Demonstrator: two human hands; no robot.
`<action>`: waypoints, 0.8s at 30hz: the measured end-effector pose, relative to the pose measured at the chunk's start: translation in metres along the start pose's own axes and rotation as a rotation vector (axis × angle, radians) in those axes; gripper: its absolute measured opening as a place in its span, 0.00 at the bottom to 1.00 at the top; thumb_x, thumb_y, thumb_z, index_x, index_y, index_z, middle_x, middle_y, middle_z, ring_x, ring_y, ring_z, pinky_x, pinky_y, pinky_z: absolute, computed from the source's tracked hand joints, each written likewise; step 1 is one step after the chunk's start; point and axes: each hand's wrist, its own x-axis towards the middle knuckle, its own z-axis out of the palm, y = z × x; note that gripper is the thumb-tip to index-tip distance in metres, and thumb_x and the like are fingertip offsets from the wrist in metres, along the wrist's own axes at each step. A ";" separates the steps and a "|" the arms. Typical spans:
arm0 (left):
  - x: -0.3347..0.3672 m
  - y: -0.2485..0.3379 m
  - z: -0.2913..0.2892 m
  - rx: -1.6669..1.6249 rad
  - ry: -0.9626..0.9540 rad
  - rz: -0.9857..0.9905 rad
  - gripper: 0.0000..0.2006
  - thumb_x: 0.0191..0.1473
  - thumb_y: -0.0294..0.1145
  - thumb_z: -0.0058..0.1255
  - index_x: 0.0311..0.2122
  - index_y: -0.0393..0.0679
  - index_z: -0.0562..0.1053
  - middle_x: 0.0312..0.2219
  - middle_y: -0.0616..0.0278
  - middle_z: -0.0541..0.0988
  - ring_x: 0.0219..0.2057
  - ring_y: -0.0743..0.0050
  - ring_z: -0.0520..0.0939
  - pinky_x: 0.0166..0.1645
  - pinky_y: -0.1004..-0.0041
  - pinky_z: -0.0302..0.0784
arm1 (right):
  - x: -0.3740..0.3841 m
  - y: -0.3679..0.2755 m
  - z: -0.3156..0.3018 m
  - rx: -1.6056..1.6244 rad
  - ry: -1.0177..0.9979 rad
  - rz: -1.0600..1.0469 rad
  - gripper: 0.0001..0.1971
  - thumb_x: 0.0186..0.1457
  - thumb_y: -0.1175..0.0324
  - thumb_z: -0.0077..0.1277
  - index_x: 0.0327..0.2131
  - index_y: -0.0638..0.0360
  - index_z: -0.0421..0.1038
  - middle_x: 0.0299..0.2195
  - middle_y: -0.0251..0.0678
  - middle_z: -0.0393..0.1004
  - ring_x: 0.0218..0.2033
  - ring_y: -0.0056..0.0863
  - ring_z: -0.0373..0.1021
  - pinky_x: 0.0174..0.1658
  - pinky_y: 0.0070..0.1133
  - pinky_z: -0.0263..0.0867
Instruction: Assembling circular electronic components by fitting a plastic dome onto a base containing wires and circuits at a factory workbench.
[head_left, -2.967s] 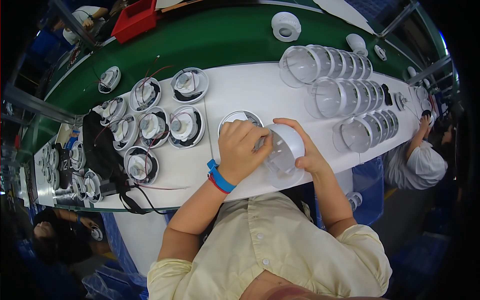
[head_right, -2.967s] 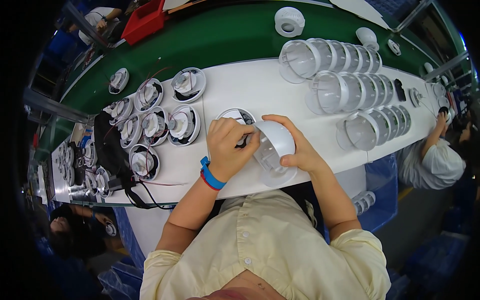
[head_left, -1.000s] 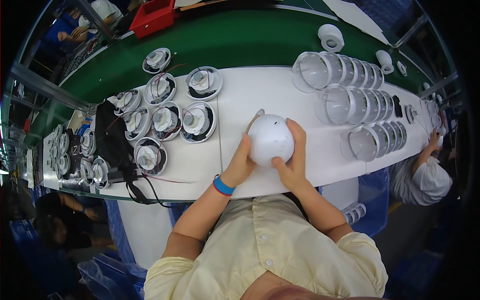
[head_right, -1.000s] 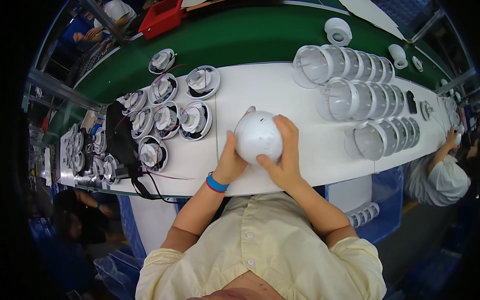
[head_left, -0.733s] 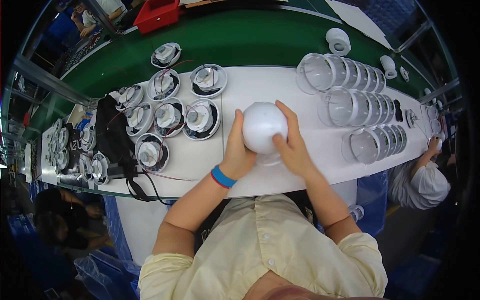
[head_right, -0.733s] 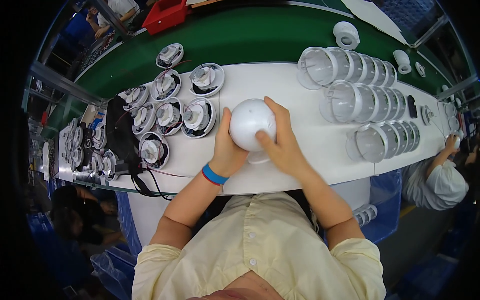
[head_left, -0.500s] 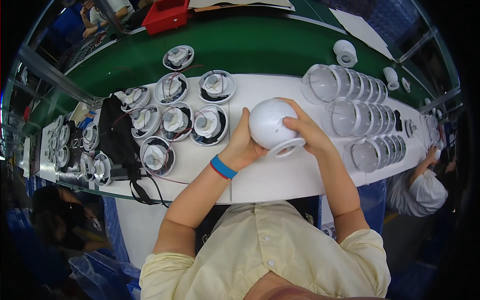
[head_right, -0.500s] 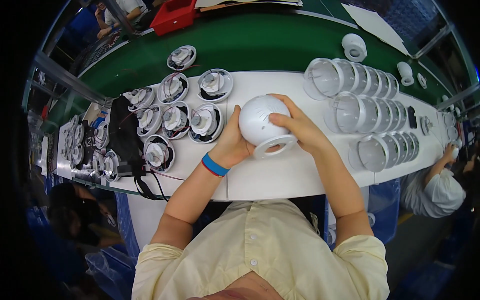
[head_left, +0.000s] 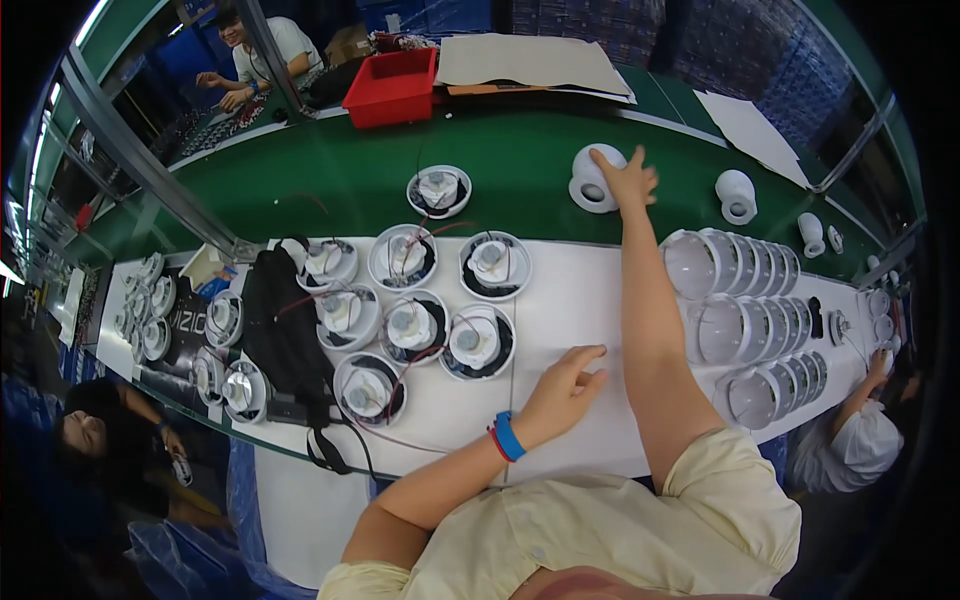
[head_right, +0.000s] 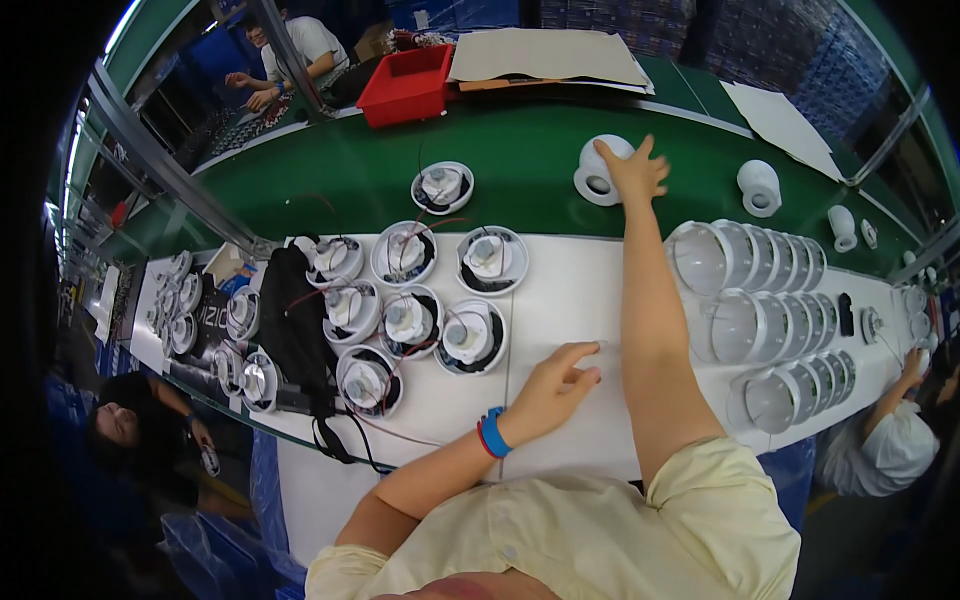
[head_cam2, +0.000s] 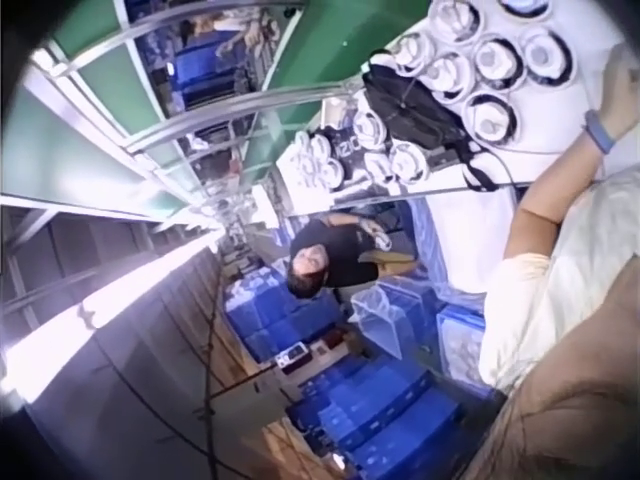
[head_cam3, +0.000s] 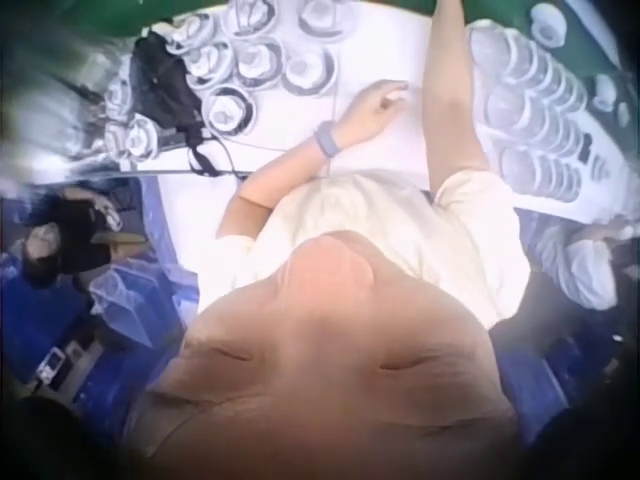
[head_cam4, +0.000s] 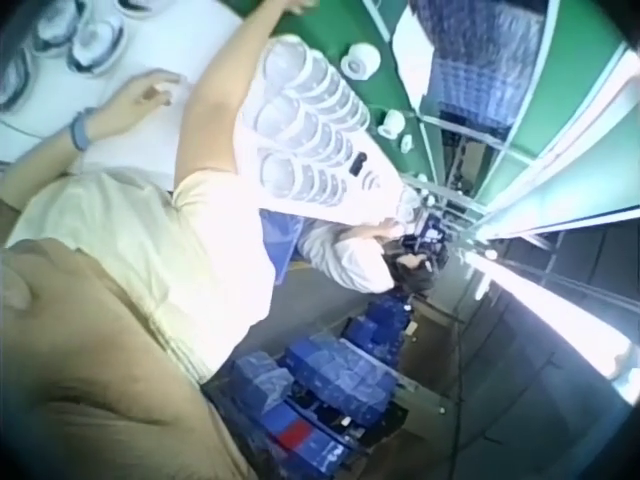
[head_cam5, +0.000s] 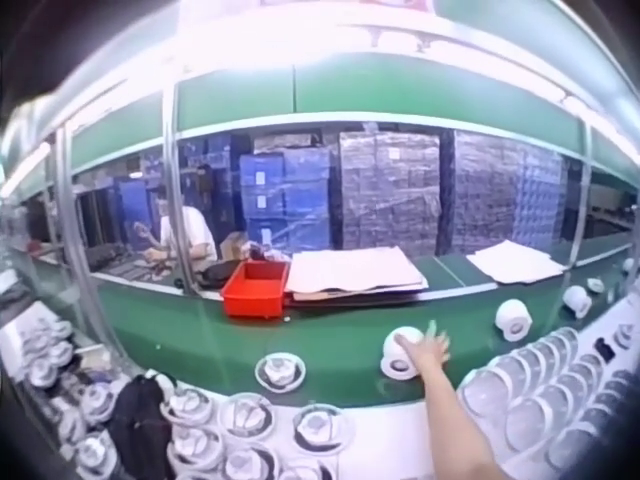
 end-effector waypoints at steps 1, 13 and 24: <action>-0.002 0.004 -0.006 0.027 0.033 0.002 0.17 0.59 0.26 0.48 0.52 0.33 0.66 0.46 0.49 0.73 0.38 0.64 0.82 0.41 0.72 0.78 | -0.034 -0.026 0.006 -0.186 0.257 -0.292 0.42 0.43 0.50 0.64 0.57 0.65 0.59 0.47 0.49 0.69 0.49 0.40 0.69 0.48 0.33 0.67; 0.012 0.000 -0.013 -0.053 0.223 0.111 0.12 0.62 0.25 0.44 0.48 0.32 0.69 0.40 0.55 0.77 0.35 0.68 0.84 0.41 0.74 0.77 | -0.080 -0.042 0.099 0.694 -0.786 0.233 0.17 0.59 0.70 0.47 0.48 0.70 0.64 0.37 0.45 0.72 0.35 0.34 0.74 0.39 0.30 0.77; 0.014 0.006 -0.008 0.477 0.607 0.513 0.24 0.62 0.34 0.38 0.58 0.27 0.60 0.54 0.38 0.64 0.52 0.42 0.69 0.59 0.58 0.61 | -0.202 0.058 -0.116 0.452 -0.825 0.162 0.19 0.64 0.61 0.39 0.50 0.65 0.70 0.38 0.41 0.76 0.28 0.27 0.74 0.24 0.21 0.74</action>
